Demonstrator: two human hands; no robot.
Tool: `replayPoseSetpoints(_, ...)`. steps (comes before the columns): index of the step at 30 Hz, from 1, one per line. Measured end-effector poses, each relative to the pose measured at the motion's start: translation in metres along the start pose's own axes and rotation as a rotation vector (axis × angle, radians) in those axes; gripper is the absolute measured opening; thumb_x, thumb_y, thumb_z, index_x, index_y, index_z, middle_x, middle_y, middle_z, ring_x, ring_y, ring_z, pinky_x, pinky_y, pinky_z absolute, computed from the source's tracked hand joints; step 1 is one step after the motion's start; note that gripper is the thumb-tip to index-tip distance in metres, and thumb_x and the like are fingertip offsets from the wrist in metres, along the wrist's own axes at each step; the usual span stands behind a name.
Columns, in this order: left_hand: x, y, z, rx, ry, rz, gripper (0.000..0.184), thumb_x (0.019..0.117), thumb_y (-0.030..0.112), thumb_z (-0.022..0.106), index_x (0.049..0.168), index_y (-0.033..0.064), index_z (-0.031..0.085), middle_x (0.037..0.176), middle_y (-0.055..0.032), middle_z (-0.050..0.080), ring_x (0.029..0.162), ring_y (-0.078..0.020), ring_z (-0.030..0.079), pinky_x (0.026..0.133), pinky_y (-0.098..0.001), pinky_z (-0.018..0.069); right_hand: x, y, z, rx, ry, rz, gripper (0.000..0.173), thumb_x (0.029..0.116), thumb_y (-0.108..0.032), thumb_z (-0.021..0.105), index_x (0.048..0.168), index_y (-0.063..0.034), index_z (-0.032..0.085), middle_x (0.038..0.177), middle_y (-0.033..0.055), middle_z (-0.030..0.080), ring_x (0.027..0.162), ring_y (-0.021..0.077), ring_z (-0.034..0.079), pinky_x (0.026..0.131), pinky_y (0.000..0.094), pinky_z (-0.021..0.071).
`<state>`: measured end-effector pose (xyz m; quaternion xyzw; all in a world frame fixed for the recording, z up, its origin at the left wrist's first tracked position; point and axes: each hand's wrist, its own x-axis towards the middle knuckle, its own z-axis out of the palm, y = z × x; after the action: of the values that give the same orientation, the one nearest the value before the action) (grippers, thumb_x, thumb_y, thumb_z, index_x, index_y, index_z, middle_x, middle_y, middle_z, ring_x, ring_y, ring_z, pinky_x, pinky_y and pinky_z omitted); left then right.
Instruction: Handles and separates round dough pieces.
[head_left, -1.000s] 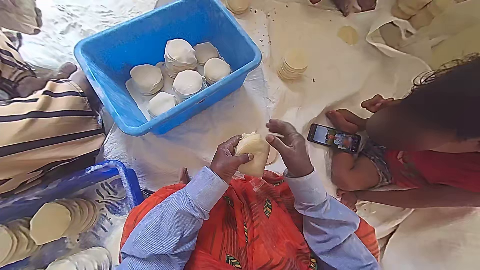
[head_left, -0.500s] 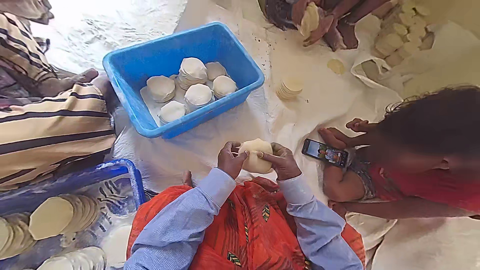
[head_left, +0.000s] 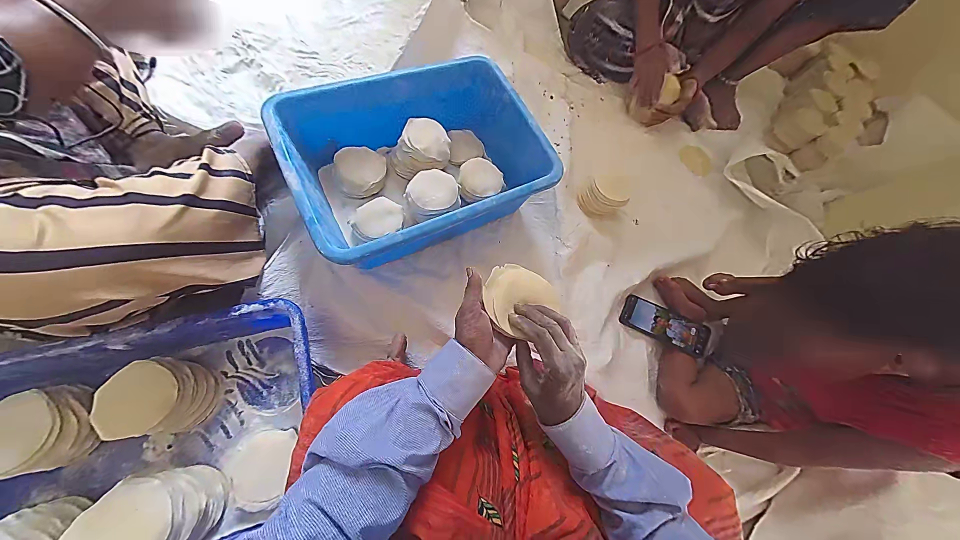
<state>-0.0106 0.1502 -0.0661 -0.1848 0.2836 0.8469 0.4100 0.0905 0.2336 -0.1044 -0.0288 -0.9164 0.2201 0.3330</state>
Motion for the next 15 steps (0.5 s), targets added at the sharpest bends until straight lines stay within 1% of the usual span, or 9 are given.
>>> replayPoseSetpoints(2,-0.002,0.001,0.002,-0.036,-0.048,0.012,0.071,0.1025,0.069,0.024,0.135,0.0138,0.055,0.118,-0.0115,0.067,0.108,-0.0239,0.067,0.089,-0.0446,0.0571,-0.004,-0.003,-0.009,0.033,-0.026,-0.018,0.022,0.0945,-0.008,0.062,0.112,-0.0072,0.075,0.121,0.0137,0.074,0.123,0.0315,0.065,0.105,0.0452,0.0527)
replayPoseSetpoints(4,-0.004,0.002,0.003,-0.064,-0.09,0.008,0.074,0.1015,0.071,0.023,0.136,0.0133,0.054,0.122,-0.012,0.067,0.112,-0.0243,0.066,0.092,-0.0454,0.0564,-0.006,-0.006,-0.019,0.105,-0.029,0.005,0.022,0.0935,-0.01,0.062,0.112,-0.0064,0.074,0.12,0.0134,0.074,0.125,0.0297,0.064,0.107,0.0433,0.0511)
replayPoseSetpoints(6,-0.005,0.003,0.001,-0.085,-0.138,-0.013,0.076,0.1005,0.073,0.025,0.14,0.0137,0.051,0.127,-0.0132,0.065,0.116,-0.0268,0.064,0.095,-0.0482,0.0552,0.0,-0.008,-0.03,0.162,0.024,0.049,0.019,0.0958,-0.011,0.063,0.11,-0.004,0.073,0.116,0.0134,0.074,0.12,0.0261,0.066,0.103,0.0405,0.0545)
replayPoseSetpoints(8,-0.008,0.004,0.002,-0.095,-0.155,-0.04,0.077,0.0988,0.075,0.028,0.14,0.0141,0.052,0.128,-0.0134,0.064,0.117,-0.0281,0.064,0.095,-0.0492,0.0552,0.019,-0.007,-0.042,0.128,0.06,0.07,0.02,0.0963,-0.012,0.063,0.111,-0.0025,0.073,0.115,0.0134,0.074,0.116,0.0239,0.068,0.1,0.0393,0.0565)
replayPoseSetpoints(10,-0.01,0.004,0.002,-0.094,-0.178,-0.06,0.077,0.0981,0.075,0.029,0.138,0.0139,0.053,0.126,-0.0134,0.065,0.115,-0.0278,0.065,0.093,-0.0484,0.0563,0.045,-0.001,-0.053,0.082,-0.003,0.05,0.022,0.0976,-0.014,0.064,0.115,-0.0032,0.074,0.118,0.0132,0.073,0.117,0.025,0.066,0.101,0.0402,0.0543)
replayPoseSetpoints(12,-0.011,0.003,0.002,-0.083,-0.214,-0.076,0.078,0.0987,0.075,0.027,0.137,0.0125,0.055,0.124,-0.0135,0.066,0.115,-0.0269,0.066,0.094,-0.0476,0.0563,0.07,0.008,-0.057,0.068,-0.123,0.015,0.024,0.0971,-0.015,0.065,0.117,-0.0056,0.075,0.119,0.013,0.072,0.118,0.0289,0.065,0.1,0.0428,0.0522)
replayPoseSetpoints(14,-0.012,0.003,0.001,-0.058,-0.232,-0.099,0.08,0.099,0.075,0.024,0.136,0.011,0.056,0.123,-0.0134,0.067,0.114,-0.0258,0.066,0.094,-0.0464,0.0563,0.089,0.019,-0.057,0.079,-0.279,-0.018,0.026,0.0944,-0.016,0.067,0.118,-0.0079,0.075,0.12,0.0123,0.072,0.118,0.0328,0.063,0.099,0.0465,0.0517)
replayPoseSetpoints(15,-0.013,0.002,0.001,-0.04,-0.233,-0.111,0.081,0.0991,0.075,0.024,0.136,0.0104,0.056,0.122,-0.0136,0.067,0.113,-0.0256,0.066,0.094,-0.0462,0.0562,0.096,0.026,-0.056,0.097,-0.351,-0.038,0.027,0.0919,-0.016,0.067,0.116,-0.0083,0.076,0.119,0.0128,0.072,0.117,0.0343,0.063,0.098,0.0481,0.052)
